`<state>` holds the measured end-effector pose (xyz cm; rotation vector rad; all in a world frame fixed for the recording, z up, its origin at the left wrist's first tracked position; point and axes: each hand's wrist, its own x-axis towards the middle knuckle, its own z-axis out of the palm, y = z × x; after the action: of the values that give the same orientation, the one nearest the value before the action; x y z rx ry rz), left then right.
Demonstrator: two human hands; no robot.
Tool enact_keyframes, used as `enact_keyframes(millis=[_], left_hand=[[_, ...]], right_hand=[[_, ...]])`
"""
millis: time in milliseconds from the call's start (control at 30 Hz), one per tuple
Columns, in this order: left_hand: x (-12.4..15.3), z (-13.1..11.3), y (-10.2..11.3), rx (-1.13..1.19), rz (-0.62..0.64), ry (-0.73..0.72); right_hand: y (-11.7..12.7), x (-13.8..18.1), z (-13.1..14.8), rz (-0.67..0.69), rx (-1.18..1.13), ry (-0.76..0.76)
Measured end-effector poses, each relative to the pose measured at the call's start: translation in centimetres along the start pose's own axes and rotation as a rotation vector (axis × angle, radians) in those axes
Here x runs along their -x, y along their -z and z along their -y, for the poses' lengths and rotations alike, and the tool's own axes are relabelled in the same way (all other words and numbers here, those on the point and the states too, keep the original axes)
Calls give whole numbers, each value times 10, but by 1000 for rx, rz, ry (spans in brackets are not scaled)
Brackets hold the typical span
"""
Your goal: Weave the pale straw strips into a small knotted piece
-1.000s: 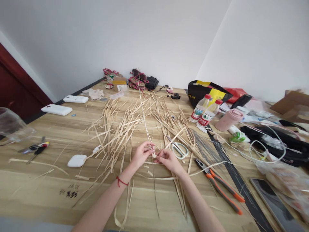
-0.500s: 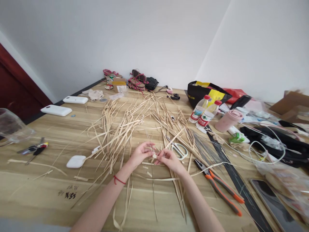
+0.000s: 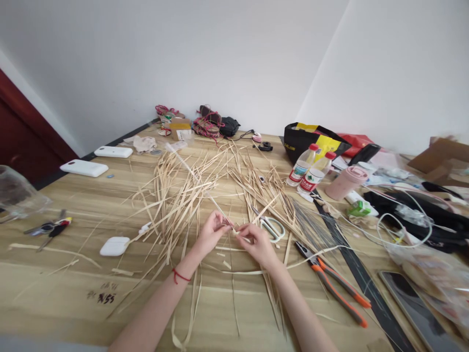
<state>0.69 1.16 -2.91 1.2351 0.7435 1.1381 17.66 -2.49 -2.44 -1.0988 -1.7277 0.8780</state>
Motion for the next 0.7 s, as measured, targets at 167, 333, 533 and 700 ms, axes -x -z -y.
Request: enact_keyframes(millis=[167,333,533,700], left_hand=[[1,-4,-2,66,15,19],[3,-8,-6,102,31,4],[0,-3,-7,124,-32,-1],[-1,-3,-7,144,-24,18]], right_hand=[[-4,7,-3,51,360,184],[-6,9,-5,60,516,232],[-2,8,6,-21,287,168],[-3,5,7,-228,-78,0]])
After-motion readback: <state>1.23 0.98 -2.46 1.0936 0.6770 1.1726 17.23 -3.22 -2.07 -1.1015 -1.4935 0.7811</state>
